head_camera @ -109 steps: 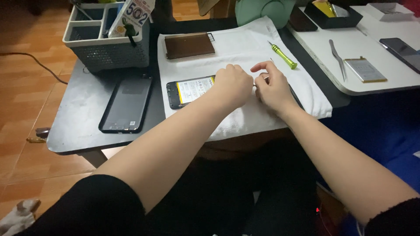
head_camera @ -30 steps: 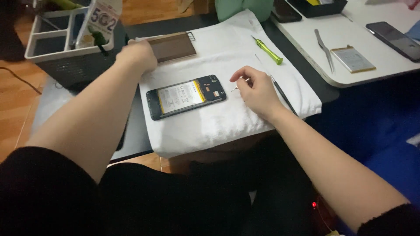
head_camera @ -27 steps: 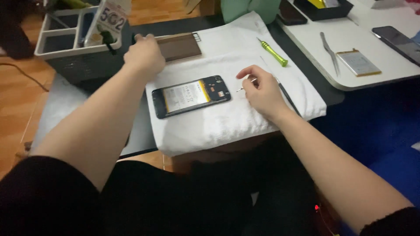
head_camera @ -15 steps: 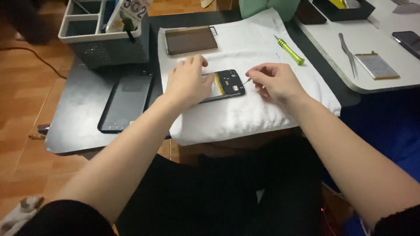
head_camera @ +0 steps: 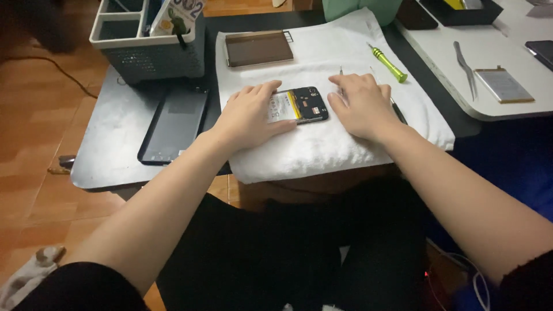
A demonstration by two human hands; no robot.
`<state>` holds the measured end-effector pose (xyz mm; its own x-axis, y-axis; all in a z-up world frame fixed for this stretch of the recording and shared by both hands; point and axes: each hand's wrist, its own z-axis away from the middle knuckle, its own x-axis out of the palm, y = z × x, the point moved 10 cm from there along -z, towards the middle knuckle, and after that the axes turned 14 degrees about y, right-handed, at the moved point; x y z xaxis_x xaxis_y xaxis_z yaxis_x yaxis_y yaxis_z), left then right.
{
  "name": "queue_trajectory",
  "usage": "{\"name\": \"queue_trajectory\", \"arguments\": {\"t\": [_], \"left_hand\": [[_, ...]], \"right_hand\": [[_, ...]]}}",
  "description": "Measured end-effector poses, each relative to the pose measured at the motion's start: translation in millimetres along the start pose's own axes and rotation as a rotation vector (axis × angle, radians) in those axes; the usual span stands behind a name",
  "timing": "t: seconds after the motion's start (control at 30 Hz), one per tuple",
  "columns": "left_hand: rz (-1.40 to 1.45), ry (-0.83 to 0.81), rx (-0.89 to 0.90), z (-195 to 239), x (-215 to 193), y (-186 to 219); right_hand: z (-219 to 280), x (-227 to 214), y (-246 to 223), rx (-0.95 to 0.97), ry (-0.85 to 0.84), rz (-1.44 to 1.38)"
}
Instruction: Disassembling a smartphone to access and replace internal components like the battery and connectors using precision tools.
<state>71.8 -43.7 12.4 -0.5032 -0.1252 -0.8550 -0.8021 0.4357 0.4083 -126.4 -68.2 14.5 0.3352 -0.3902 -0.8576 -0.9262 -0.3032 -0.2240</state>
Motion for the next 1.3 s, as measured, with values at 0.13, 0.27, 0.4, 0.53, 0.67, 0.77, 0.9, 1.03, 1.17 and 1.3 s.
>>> {"name": "queue_trajectory", "arguments": {"t": [0.13,0.27,0.4,0.53,0.67,0.77,0.9,1.03,1.17,1.3], "left_hand": [[0.032,0.035,0.033,1.6,-6.0,3.8],[0.041,0.046,0.023,5.6,-2.5,-1.9],[0.11,0.187,0.05,5.0,-4.9,-6.7],[0.263,0.295,-0.067,6.4,-15.4,-28.2],[0.276,0.306,-0.137,7.4,-29.5,-50.2],[0.261,0.31,-0.155,5.8,-31.8,-65.7],[0.26,0.266,-0.225,6.8,-40.5,-58.8],[0.166,0.313,-0.142,16.6,-28.4,-43.3],[0.115,0.374,-0.053,32.2,-28.5,-14.4],[0.149,0.358,-0.114,35.6,-27.1,-14.8]], "right_hand": [[1.8,10.6,6.7,0.05,-0.073,0.067],[0.7,9.3,-16.1,0.023,-0.06,-0.112],[2.7,9.7,-52.1,-0.06,-0.098,-0.197],[1.6,18.2,-46.6,-0.032,-0.157,-0.171],[0.9,0.8,-38.5,0.045,-0.209,-0.109],[-3.3,-11.6,-7.0,0.175,-0.183,-0.047],[-10.4,-50.0,-1.1,0.408,-0.021,-0.259],[-93.2,-55.5,93.9,0.086,0.338,-0.687],[-144.7,-26.7,182.8,0.09,0.292,-0.684],[-172.5,-29.2,257.1,0.097,0.264,-0.671]]}}
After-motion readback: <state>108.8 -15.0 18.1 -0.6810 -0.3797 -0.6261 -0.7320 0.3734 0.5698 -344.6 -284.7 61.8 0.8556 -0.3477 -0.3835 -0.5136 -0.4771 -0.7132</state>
